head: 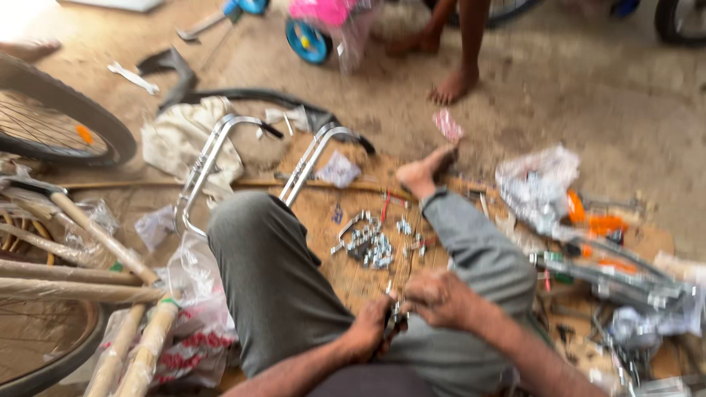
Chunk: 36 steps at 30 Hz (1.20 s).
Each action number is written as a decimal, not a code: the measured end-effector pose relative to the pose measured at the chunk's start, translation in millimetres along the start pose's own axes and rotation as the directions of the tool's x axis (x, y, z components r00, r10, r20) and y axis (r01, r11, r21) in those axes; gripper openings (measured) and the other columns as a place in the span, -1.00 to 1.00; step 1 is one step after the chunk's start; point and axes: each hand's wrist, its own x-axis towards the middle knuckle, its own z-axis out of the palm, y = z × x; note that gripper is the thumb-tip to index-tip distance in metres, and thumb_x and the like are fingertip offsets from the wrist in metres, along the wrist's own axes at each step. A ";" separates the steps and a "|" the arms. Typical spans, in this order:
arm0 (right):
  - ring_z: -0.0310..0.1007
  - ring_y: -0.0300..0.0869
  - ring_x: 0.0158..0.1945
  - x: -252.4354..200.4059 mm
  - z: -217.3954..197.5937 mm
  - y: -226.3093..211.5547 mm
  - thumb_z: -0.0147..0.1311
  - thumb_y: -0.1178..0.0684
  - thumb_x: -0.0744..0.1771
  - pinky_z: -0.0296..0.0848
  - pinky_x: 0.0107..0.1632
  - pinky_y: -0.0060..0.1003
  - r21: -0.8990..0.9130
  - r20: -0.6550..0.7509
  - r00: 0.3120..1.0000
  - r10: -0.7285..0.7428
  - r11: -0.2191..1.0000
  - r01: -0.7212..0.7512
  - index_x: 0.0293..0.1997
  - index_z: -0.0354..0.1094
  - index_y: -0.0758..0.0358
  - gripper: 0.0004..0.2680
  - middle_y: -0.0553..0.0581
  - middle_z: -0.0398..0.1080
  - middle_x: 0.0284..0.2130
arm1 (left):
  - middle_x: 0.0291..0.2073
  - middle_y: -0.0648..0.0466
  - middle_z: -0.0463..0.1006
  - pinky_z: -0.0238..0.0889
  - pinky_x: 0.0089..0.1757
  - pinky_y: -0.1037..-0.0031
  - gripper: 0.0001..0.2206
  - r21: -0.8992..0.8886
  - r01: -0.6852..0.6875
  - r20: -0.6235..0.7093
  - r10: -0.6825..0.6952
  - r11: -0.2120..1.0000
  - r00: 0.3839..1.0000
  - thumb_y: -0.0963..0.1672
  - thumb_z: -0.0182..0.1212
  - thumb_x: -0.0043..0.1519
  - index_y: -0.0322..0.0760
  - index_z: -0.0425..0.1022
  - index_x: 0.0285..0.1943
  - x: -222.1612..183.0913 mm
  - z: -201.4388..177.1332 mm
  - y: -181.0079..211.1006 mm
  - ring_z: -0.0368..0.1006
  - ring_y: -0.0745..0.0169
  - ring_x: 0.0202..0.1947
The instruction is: The person assembles various small metal bicycle components by hand while sitting on the floor, picking up screws, nuts, and brackets from a cardboard surface and fitting them together.
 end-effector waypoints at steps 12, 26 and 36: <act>0.43 0.08 -0.45 -29.4 48.3 -10.5 0.37 0.11 0.19 0.41 -0.35 -0.05 0.198 -0.260 0.929 0.264 0.956 -0.216 -0.49 0.38 0.31 -0.83 0.18 0.38 -0.57 | -0.56 -0.02 0.46 0.19 -0.58 0.31 -0.50 0.308 -0.266 -0.015 0.285 0.913 0.959 0.10 -0.18 0.38 -0.39 0.49 -0.19 47.8 -27.2 -83.8 0.33 0.13 -0.70; 0.46 -0.13 -0.47 -22.8 6.9 -4.5 0.29 -0.04 0.30 0.43 -0.35 -0.15 0.078 -0.038 0.983 0.180 0.981 -0.177 -0.38 0.44 0.21 -0.82 0.04 0.43 -0.56 | -0.73 0.08 0.33 0.07 -0.70 0.41 -0.39 0.060 -0.003 -0.016 0.004 0.998 1.000 0.15 -0.18 0.34 -0.42 0.54 -0.39 -7.5 8.3 12.2 0.21 0.30 -0.81; 0.23 -0.14 -0.60 -26.1 48.2 -30.6 0.32 0.03 0.29 0.26 -0.43 -0.15 0.170 -0.321 0.884 0.342 0.938 -0.301 -0.51 0.42 0.23 -0.81 0.02 0.33 -0.65 | -0.73 0.11 0.32 0.03 -0.73 0.43 -0.39 0.014 -0.035 -0.080 0.036 0.999 0.996 0.17 -0.19 0.34 -0.40 0.50 -0.41 -7.0 -3.7 -1.2 0.20 0.33 -0.81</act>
